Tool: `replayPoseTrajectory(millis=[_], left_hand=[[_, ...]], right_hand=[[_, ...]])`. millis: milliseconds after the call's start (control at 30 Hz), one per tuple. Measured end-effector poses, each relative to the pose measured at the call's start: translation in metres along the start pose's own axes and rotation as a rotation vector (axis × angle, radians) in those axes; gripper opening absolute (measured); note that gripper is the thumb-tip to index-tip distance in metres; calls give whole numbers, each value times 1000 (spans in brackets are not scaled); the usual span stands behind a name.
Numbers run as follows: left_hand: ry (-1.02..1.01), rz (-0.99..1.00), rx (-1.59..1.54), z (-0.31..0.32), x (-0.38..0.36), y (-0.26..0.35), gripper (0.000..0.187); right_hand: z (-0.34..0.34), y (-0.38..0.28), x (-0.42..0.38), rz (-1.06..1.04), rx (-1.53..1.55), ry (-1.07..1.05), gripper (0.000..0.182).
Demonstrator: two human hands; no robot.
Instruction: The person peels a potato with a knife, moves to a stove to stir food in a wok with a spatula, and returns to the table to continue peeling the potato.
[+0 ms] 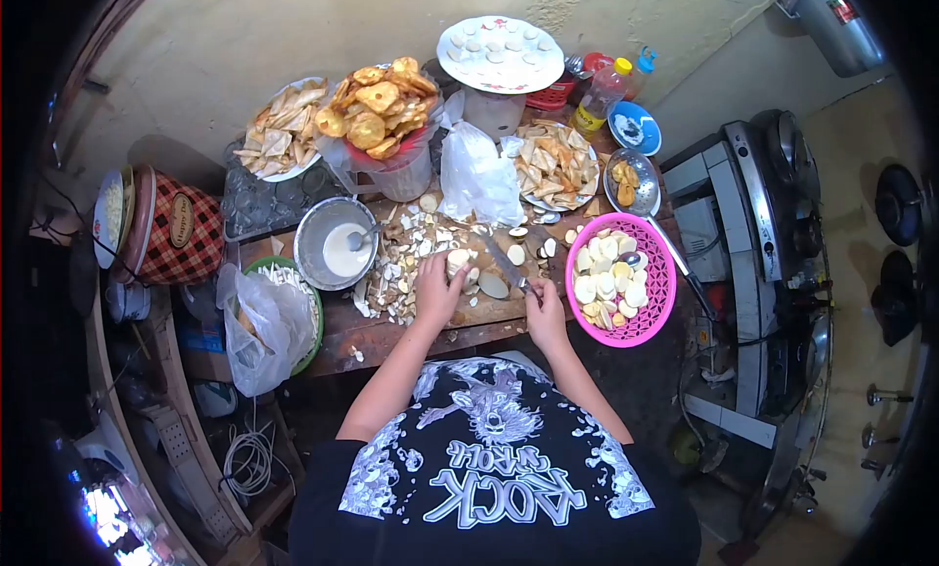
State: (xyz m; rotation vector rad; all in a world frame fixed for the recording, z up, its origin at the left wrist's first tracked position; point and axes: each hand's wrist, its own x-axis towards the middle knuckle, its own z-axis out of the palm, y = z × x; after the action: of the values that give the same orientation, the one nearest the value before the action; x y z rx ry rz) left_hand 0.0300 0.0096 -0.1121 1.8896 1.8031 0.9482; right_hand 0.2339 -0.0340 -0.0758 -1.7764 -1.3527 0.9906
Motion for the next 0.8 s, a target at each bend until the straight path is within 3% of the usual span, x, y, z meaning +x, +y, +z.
replayPoseTrajectory(millis=[33,67,133,167,233,267,400,500,533,600,733,800], left_hand=[[-46,-156,-276,-4,3,7,36],[-93,-314,-550,-9,6,15,33],[-115,-591,-1105,-12,12,30,26],[-102,-601,-1201,-15,13,37,25],[-72,-613,-1395,-28,19,56,24],[-61,-572,-1383,-33,21,64,25],[-182,-583,-1362,-51,23,82,32],[-171,-704,-1509,-65,25,104,33],[-161,-700,-1518,-70,25,111,37],[-141,-689,-1536,-78,26,122,47],[-185,-736,-1525,-72,28,117,47],[-230,-729,-1551,-75,27,118,46]], right_hand=[[-4,-3,-1,-74,54,8,22],[-10,-6,-2,-262,-82,50,22],[-20,-17,-3,-231,-11,-4,19],[-24,-25,-4,-218,24,-32,17],[-30,-41,-8,-19,390,-192,15],[-32,-49,-9,81,569,-276,14],[-39,-74,-8,-44,644,-437,12],[-39,-91,-7,-437,374,-296,17],[-50,-104,-13,-269,238,-304,28],[-62,-131,-16,-420,37,-306,32],[-70,-151,-14,-776,-235,-232,42],[-77,-161,-17,-833,-328,-238,44]])
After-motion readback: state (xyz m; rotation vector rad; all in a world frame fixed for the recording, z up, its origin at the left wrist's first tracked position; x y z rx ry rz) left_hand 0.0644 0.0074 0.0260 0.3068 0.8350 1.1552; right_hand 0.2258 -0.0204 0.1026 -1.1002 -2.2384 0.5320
